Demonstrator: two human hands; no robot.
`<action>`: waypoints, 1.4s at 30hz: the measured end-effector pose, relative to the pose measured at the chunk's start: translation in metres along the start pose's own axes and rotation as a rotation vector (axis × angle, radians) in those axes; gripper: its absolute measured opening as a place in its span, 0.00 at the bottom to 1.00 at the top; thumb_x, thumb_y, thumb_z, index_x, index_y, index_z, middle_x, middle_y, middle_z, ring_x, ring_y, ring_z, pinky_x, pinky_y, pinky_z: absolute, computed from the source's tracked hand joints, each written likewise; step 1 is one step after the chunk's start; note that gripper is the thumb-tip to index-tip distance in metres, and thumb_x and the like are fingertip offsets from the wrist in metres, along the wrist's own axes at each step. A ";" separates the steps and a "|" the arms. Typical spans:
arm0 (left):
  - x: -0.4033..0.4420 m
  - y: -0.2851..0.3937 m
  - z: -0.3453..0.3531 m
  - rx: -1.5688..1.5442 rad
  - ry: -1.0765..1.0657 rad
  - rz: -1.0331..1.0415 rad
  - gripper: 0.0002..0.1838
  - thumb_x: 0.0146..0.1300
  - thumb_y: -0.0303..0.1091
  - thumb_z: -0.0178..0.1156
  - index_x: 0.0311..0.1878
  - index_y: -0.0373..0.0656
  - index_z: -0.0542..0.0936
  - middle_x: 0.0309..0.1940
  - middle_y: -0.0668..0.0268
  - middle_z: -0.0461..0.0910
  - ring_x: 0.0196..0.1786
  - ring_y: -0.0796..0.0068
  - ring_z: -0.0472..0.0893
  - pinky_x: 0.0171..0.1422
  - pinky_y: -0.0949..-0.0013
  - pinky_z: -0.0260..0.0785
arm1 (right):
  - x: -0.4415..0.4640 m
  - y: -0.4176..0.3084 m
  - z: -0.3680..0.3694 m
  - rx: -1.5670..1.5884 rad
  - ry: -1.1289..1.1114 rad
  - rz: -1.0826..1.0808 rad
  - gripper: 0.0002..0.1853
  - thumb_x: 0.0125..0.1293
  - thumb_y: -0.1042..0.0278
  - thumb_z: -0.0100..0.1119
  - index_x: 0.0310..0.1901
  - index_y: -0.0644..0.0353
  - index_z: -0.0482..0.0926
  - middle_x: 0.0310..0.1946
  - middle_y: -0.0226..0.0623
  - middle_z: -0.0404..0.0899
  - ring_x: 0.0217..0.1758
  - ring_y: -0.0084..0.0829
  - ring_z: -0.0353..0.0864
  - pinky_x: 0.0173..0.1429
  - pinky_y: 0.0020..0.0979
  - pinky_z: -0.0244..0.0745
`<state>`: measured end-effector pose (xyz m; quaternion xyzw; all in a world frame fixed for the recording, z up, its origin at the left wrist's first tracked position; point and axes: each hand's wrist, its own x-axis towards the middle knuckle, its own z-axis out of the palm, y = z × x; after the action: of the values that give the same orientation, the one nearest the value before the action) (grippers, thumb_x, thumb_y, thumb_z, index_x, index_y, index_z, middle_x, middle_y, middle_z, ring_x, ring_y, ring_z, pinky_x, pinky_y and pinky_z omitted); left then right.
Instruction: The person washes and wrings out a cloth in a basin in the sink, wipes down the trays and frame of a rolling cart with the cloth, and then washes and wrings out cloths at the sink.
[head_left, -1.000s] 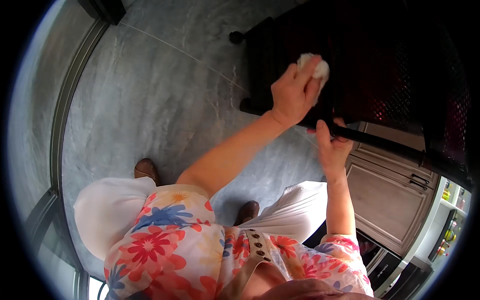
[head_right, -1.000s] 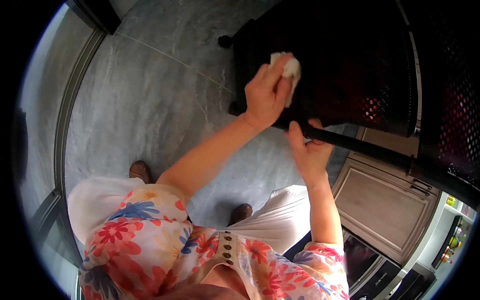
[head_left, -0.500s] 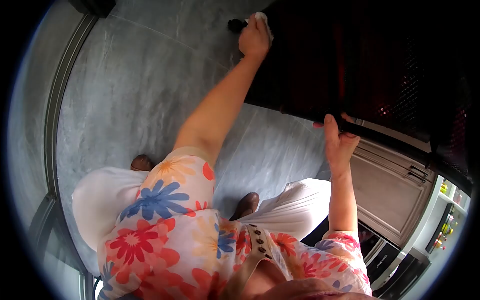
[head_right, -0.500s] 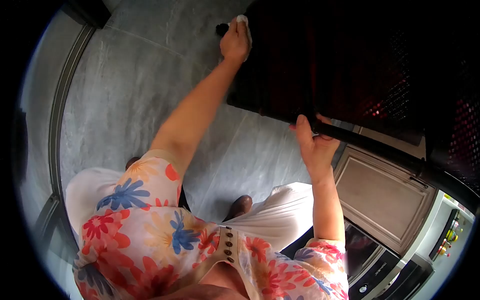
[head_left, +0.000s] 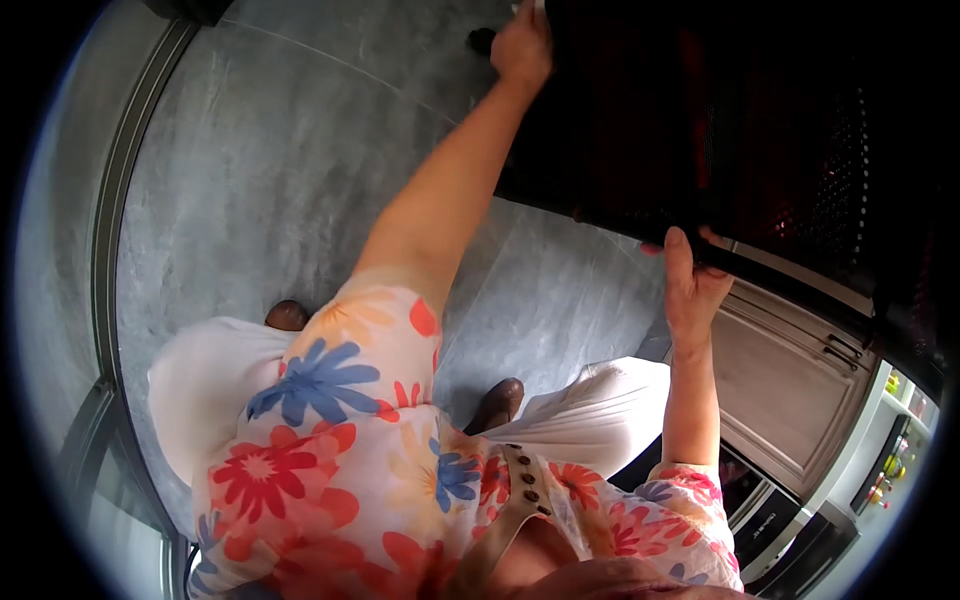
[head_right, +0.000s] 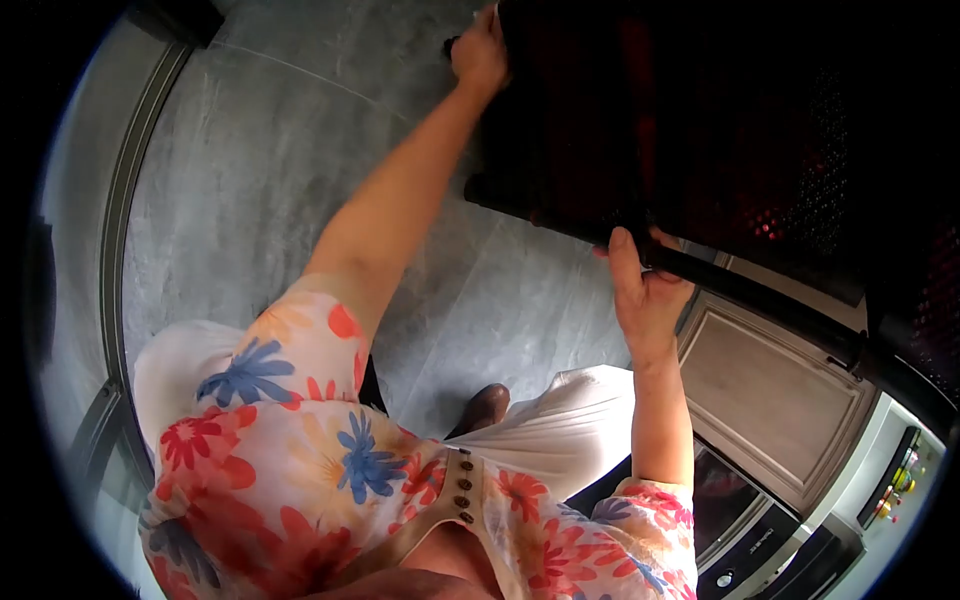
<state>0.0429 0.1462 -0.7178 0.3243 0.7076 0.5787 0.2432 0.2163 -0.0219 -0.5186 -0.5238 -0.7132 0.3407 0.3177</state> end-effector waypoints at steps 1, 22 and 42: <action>-0.002 -0.003 0.003 0.006 -0.010 -0.008 0.17 0.68 0.43 0.42 0.55 0.51 0.71 0.34 0.50 0.79 0.40 0.46 0.77 0.42 0.51 0.68 | 0.002 0.004 0.001 -0.018 -0.004 -0.010 0.06 0.61 0.74 0.57 0.36 0.69 0.76 0.29 0.32 0.77 0.28 0.18 0.75 0.34 0.22 0.78; -0.129 0.000 -0.007 0.015 -0.145 -0.112 0.16 0.68 0.36 0.46 0.56 0.45 0.73 0.41 0.54 0.79 0.42 0.60 0.79 0.49 0.67 0.69 | 0.002 0.012 -0.014 0.096 0.074 0.062 0.06 0.59 0.76 0.60 0.34 0.70 0.74 0.29 0.34 0.76 0.29 0.21 0.76 0.33 0.23 0.78; -0.043 0.081 0.008 -0.249 0.081 0.242 0.13 0.63 0.38 0.52 0.50 0.53 0.77 0.28 0.61 0.79 0.33 0.59 0.79 0.37 0.61 0.71 | 0.000 0.008 -0.008 -0.204 0.038 0.058 0.12 0.64 0.71 0.56 0.46 0.67 0.72 0.26 0.30 0.77 0.27 0.18 0.77 0.35 0.19 0.71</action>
<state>0.0915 0.1293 -0.6418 0.3509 0.5956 0.6994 0.1814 0.2272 -0.0187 -0.5208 -0.5799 -0.7228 0.2654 0.2661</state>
